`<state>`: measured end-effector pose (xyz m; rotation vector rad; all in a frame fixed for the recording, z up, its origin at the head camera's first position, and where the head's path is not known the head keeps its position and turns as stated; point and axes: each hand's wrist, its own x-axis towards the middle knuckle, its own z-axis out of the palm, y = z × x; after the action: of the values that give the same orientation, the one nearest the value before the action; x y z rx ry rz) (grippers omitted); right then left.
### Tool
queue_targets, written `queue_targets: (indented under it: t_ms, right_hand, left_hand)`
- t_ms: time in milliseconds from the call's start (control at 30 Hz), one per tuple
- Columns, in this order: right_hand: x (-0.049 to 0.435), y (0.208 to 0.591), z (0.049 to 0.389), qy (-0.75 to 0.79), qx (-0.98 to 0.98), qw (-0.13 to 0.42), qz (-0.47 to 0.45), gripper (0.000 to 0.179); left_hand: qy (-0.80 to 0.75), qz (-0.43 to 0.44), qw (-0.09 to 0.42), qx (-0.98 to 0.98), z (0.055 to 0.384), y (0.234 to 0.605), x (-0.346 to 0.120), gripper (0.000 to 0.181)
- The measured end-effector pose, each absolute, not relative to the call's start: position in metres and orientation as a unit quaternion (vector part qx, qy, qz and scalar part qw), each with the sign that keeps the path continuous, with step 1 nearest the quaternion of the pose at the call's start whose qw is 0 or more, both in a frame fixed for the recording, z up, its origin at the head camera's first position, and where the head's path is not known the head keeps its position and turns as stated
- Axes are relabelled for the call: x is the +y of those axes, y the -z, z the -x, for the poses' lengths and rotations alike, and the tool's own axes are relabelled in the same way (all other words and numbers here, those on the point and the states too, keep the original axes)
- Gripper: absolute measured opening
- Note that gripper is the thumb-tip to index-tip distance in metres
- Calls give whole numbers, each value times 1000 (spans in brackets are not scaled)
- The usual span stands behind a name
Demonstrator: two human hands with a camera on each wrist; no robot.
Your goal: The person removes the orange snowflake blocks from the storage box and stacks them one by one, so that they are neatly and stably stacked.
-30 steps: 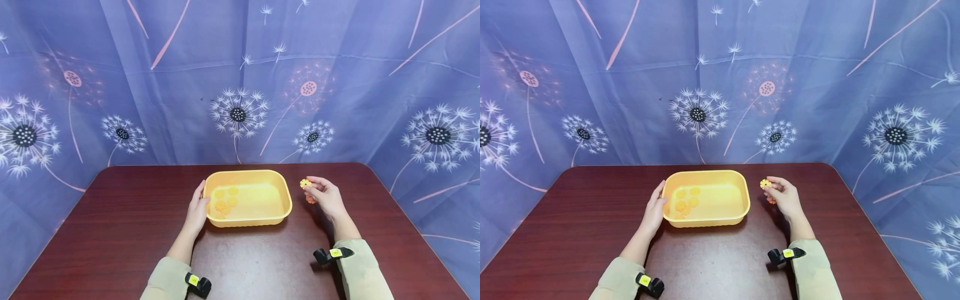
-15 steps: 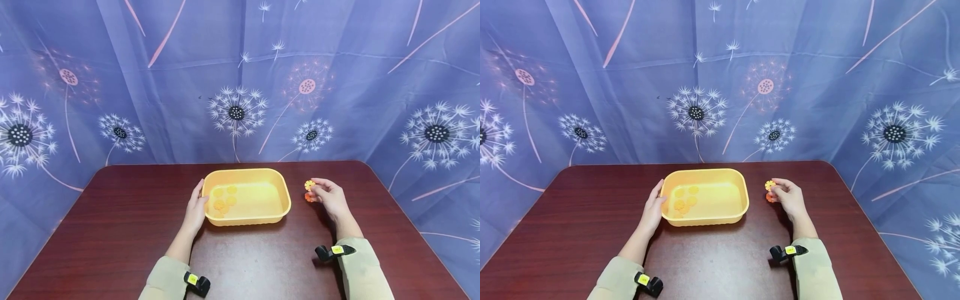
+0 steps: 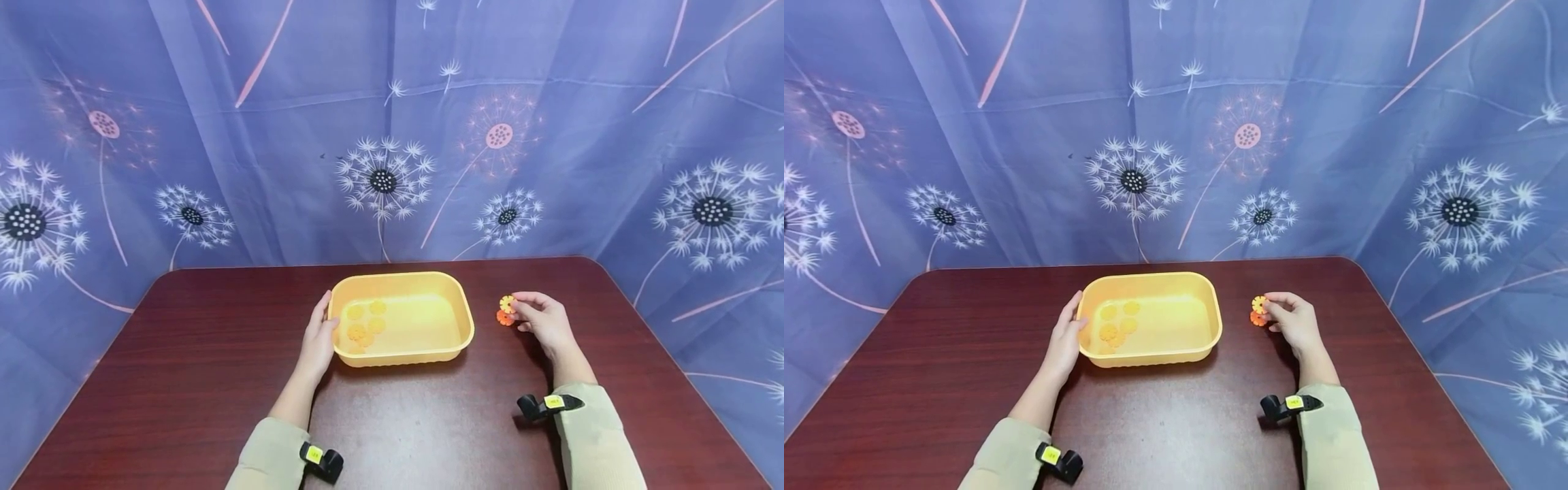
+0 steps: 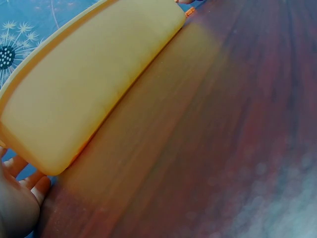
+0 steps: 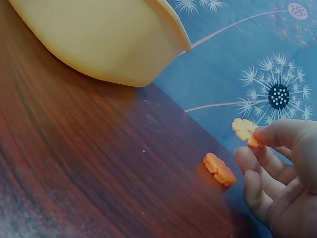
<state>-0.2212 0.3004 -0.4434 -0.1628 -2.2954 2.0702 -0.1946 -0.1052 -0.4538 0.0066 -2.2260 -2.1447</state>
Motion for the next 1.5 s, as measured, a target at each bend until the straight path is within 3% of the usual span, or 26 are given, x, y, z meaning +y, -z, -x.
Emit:
queue_targets:
  t_ms: [267, 500, 1500]
  right_hand:
    - [304, 447, 223, -665, -743, 27, 72, 9]
    - [307, 456, 223, -662, -746, 36, 62, 18]
    - [304, 459, 224, -615, -786, 45, 51, 22]
  left_hand:
    - [695, -9, 19, -718, 194, 453, -105, 57]
    - [693, -14, 13, -721, 194, 453, -105, 57]
    - [695, -10, 18, -719, 195, 454, -105, 57]
